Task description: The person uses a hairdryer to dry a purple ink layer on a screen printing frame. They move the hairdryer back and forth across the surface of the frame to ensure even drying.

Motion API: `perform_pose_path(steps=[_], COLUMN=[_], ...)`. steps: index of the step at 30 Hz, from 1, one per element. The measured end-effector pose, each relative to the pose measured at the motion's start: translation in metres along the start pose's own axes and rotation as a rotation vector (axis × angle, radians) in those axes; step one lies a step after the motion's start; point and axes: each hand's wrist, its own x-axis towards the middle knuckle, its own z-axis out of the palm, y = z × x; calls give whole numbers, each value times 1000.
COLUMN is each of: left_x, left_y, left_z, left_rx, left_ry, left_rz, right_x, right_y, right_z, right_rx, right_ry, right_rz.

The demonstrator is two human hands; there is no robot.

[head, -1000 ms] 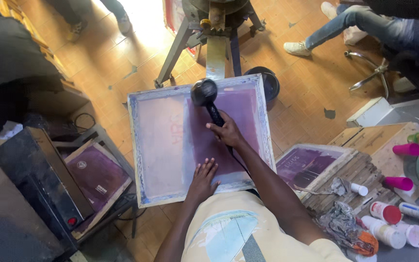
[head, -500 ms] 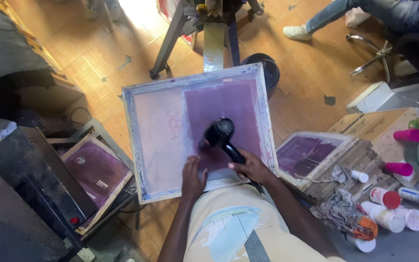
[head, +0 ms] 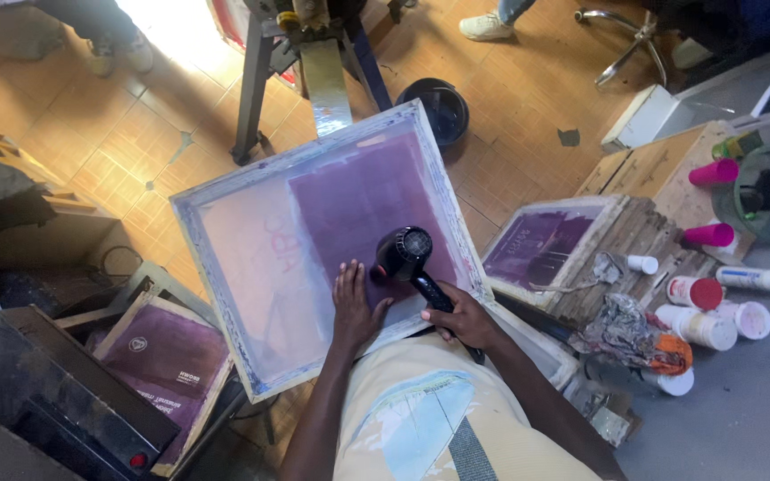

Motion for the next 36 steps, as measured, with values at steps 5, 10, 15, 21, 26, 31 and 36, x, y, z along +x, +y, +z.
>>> perform_pose_path(steps=[5, 10, 15, 21, 26, 31, 36], left_x=[14, 26, 28, 27, 21, 12, 5], left_y=[9, 17, 16, 20, 20, 14, 27], left_z=[16, 17, 23, 21, 19, 21, 8], left_rx=[-2, 15, 107, 82, 83, 110, 73], left_ry=[-90, -179, -173, -194, -220, -245, -267], left_rz=[39, 60, 113, 93, 91, 94, 50], right_x=[-26, -49, -59, -54, -42, -6, 37], right_y=[-2, -14, -24, -19, -30, -22, -56], right_z=[-22, -48, -51, -49, -44, -51, -48], right_rx=[-6, -144, -182, -175, -140, -4, -52], right_ry=[179, 326, 430, 388, 360, 314, 234], right_rz=[-26, -22, -15, 5, -44, -85, -143])
